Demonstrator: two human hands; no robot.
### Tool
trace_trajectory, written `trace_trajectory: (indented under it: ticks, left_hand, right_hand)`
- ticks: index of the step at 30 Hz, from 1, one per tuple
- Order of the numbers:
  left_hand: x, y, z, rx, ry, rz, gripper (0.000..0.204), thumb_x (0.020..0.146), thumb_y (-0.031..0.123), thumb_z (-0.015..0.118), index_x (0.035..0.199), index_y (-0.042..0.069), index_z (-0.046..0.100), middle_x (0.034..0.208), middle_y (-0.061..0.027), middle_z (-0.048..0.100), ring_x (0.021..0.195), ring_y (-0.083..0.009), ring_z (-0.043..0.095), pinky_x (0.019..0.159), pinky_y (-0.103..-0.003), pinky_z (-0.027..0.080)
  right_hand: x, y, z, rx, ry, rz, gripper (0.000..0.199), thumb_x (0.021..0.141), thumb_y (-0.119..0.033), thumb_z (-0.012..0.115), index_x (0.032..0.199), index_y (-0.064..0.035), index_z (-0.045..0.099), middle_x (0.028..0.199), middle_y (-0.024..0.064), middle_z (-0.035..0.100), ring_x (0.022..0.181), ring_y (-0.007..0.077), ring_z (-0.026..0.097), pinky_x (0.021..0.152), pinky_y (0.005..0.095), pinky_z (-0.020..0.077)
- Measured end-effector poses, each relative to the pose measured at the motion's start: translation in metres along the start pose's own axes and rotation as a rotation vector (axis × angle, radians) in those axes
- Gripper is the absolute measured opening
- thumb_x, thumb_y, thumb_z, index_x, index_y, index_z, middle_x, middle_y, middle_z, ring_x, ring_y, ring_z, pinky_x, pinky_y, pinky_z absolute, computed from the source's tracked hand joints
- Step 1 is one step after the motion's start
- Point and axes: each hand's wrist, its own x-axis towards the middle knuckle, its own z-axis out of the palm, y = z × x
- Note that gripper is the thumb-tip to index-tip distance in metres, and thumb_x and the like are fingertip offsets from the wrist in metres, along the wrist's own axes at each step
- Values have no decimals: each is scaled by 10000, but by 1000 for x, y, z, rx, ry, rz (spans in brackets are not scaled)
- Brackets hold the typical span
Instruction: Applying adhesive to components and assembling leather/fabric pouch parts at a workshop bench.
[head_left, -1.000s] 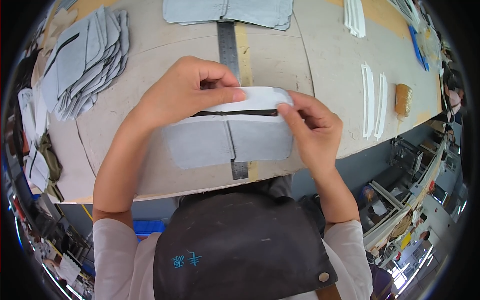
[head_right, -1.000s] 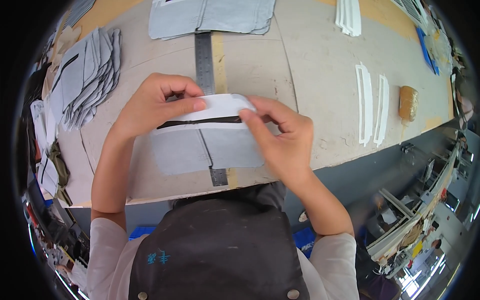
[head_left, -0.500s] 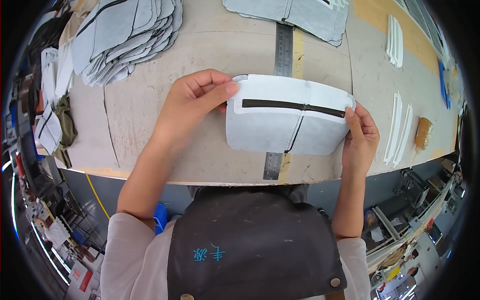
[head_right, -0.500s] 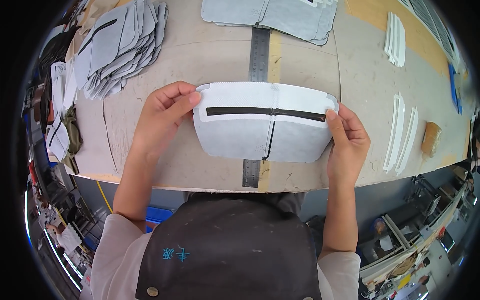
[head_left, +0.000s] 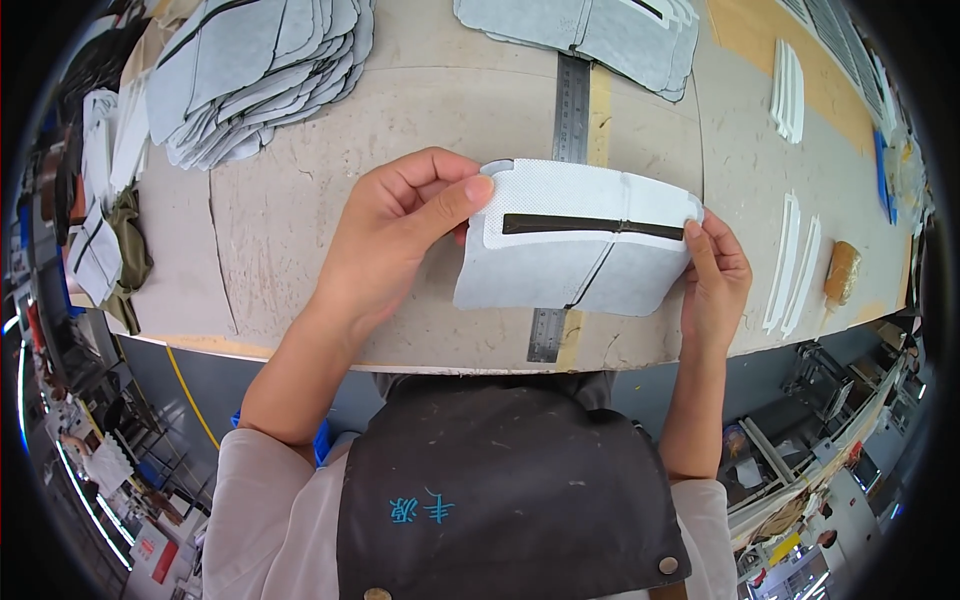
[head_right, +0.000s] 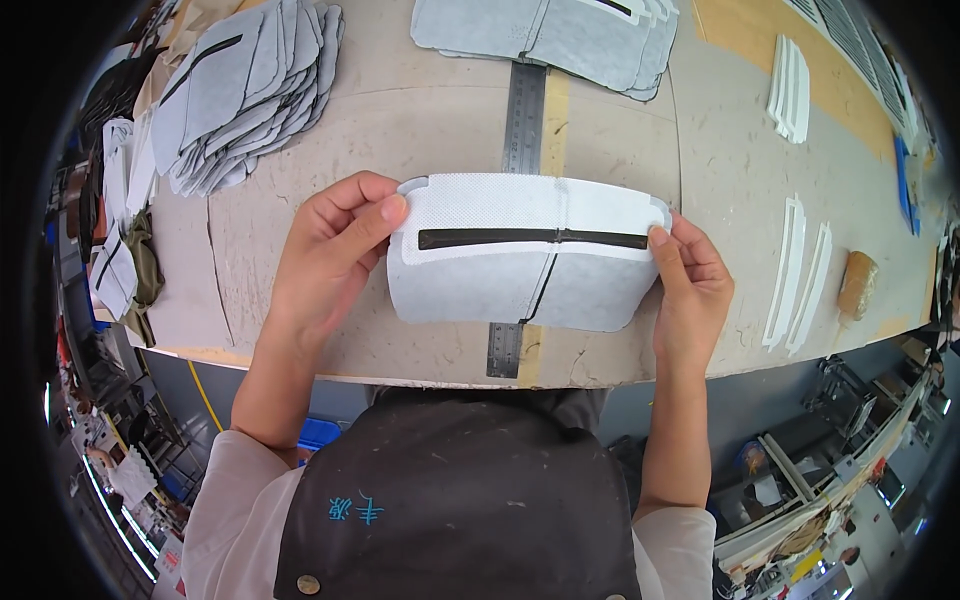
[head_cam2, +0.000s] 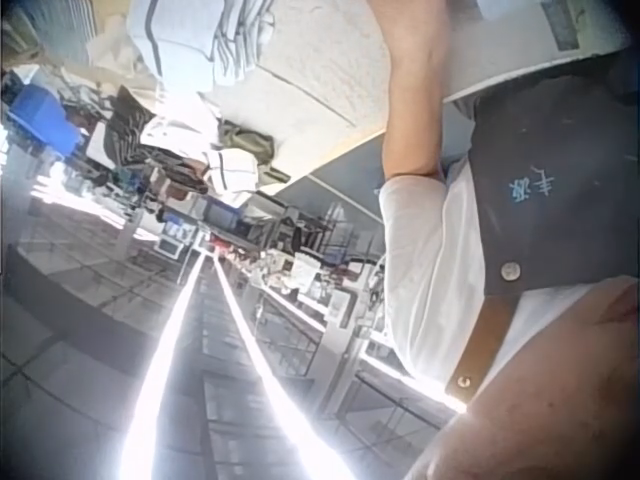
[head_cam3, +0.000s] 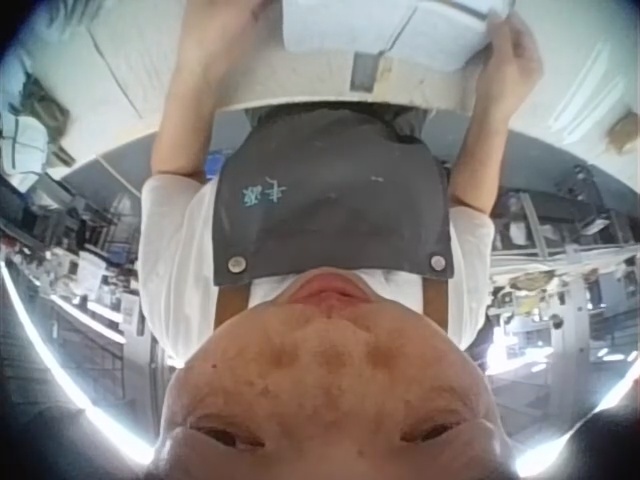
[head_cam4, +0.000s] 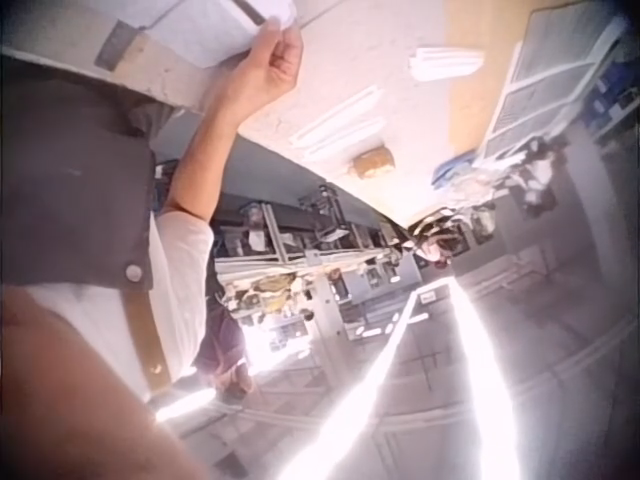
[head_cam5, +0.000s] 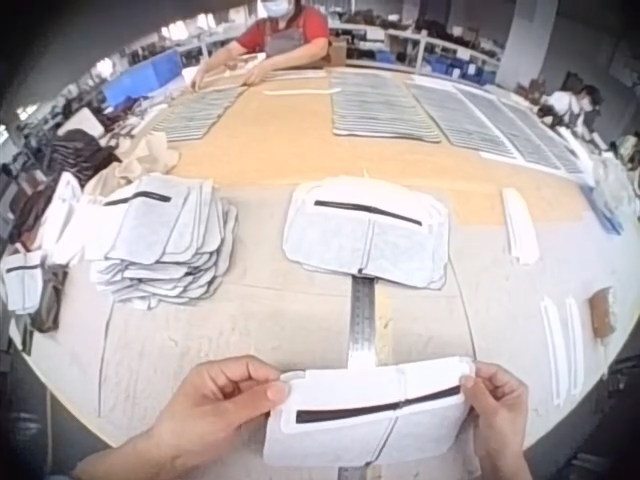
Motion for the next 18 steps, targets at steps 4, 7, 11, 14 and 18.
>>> trace_trajectory:
  ticks: [4,7,11,14,18]
  left_hand:
    - [0,1,1,-22,1,0,183,924,181,669,982,8,666,851,-28,681,750,-68,550,707,-221,429]
    - [0,-1,1,-18,1,9,191,924,187,670,989,7,665,853,-24,680,753,-69,551,712,-220,430]
    - [0,-2,1,2,10,33,199,922,190,673,995,6,665,852,-23,678,754,-71,554,713,-221,432]
    - [1,-3,1,-8,17,40,196,923,188,670,996,6,665,853,-24,678,758,-73,558,721,-220,435]
    - [-1,-3,-4,-14,38,42,196,914,158,673,1024,-3,659,870,-29,678,779,-75,576,738,-225,448]
  right_hand:
    - [1,1,0,0,-14,-1,291,877,-76,707,1132,57,657,1005,91,704,905,103,631,873,223,448]
    - [1,1,1,-10,-10,2,290,877,-82,709,1129,53,659,1000,89,705,902,103,634,874,222,447]
    - [0,0,3,-33,0,6,287,879,-87,709,1127,50,661,999,89,706,902,104,635,876,224,447]
    - [-1,-2,3,-30,2,-11,288,883,-91,705,1129,51,660,998,90,707,904,104,635,878,226,446]
    - [-1,0,7,-47,-8,-14,291,887,-92,701,1135,53,657,998,92,706,909,106,635,879,226,446]
